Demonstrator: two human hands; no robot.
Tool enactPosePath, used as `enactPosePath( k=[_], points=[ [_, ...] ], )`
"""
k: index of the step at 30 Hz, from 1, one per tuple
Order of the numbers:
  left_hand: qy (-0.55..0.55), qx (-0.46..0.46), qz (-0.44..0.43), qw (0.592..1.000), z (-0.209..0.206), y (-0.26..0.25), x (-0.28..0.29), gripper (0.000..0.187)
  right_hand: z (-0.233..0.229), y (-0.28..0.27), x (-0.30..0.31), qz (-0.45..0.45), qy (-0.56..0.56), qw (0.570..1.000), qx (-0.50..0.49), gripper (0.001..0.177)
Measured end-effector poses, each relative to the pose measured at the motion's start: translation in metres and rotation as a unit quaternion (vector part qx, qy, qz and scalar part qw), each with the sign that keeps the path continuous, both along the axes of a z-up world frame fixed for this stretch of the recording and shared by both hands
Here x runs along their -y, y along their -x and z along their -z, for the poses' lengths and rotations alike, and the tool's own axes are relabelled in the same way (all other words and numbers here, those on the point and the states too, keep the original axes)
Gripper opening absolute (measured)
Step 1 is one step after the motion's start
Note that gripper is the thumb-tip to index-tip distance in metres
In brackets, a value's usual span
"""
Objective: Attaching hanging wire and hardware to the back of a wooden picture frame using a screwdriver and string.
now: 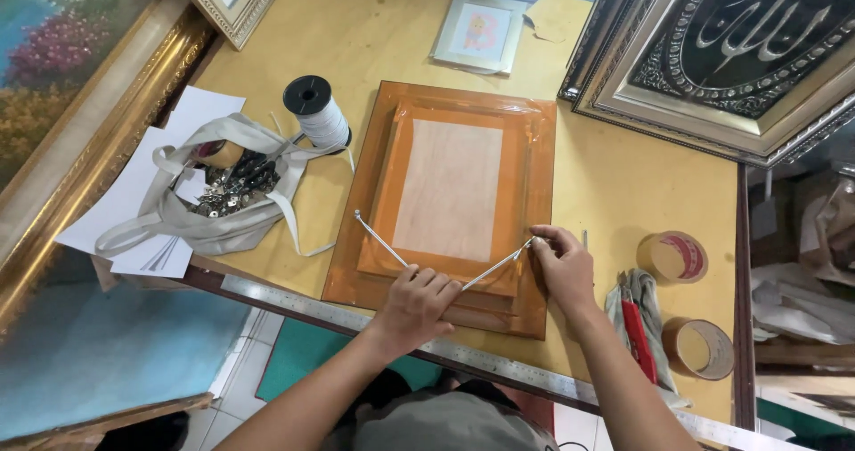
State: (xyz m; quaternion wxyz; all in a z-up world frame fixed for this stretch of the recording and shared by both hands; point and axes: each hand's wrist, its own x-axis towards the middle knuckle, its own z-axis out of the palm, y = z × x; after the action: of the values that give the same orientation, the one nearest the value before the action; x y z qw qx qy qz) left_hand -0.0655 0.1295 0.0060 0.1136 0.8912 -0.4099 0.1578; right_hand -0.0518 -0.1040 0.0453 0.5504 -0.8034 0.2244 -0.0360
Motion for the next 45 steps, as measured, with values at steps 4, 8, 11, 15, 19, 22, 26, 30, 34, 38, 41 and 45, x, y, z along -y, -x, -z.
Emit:
enactPosePath(
  k=[4, 8, 11, 15, 19, 22, 26, 30, 34, 38, 41, 45],
  points=[
    [0.011, 0.038, 0.048, 0.998, -0.006, -0.003, -0.004, 0.050, 0.005, -0.001, 0.006, -0.010, 0.000, 1.000, -0.002, 0.022],
    [0.048, 0.066, 0.084, 0.993, -0.038, -0.012, -0.001, 0.032, -0.007, 0.000, 0.007, 0.013, -0.085, 0.993, 0.076, 0.021],
    [0.033, 0.077, 0.093, 0.992, -0.084, -0.024, 0.002, 0.041, -0.024, 0.003, 0.007, 0.021, -0.110, 0.985, 0.133, 0.020],
    [-0.013, -0.009, 0.094, 0.995, -0.161, -0.049, 0.005, 0.046, -0.057, -0.013, 0.011, 0.003, -0.109, 0.967, 0.229, 0.036],
    [-0.052, 0.001, 0.065, 0.997, -0.236, -0.072, 0.006, 0.047, -0.084, -0.030, -0.001, -0.053, -0.164, 0.917, 0.361, 0.063],
    [-0.089, 0.019, 0.024, 0.996, -0.284, -0.096, 0.008, 0.054, -0.121, -0.050, -0.012, -0.064, -0.138, 0.886, 0.439, 0.073],
    [-0.123, 0.081, 0.018, 0.989, -0.335, -0.138, 0.012, 0.045, -0.140, -0.083, 0.007, 0.063, -0.028, 0.926, 0.370, 0.058],
    [-0.118, 0.111, -0.015, 0.987, -0.378, -0.158, 0.020, 0.054, -0.166, -0.107, 0.010, 0.092, 0.025, 0.921, 0.378, 0.042],
    [-0.121, 0.098, 0.000, 0.988, -0.383, -0.182, 0.026, 0.058, -0.164, -0.136, 0.015, 0.103, 0.081, 0.921, 0.367, 0.048],
    [-0.167, 0.010, -0.060, 0.984, -0.382, -0.201, 0.041, 0.071, -0.154, -0.144, 0.006, 0.148, 0.024, 0.921, 0.359, 0.047],
    [-0.162, -0.036, -0.072, 0.983, -0.389, -0.205, 0.044, 0.076, -0.159, -0.152, 0.006, 0.191, 0.048, 0.927, 0.318, 0.044],
    [-0.131, -0.073, -0.086, 0.985, -0.403, -0.194, 0.039, 0.065, -0.160, -0.166, -0.003, 0.261, 0.106, 0.924, 0.260, 0.038]
  ],
)
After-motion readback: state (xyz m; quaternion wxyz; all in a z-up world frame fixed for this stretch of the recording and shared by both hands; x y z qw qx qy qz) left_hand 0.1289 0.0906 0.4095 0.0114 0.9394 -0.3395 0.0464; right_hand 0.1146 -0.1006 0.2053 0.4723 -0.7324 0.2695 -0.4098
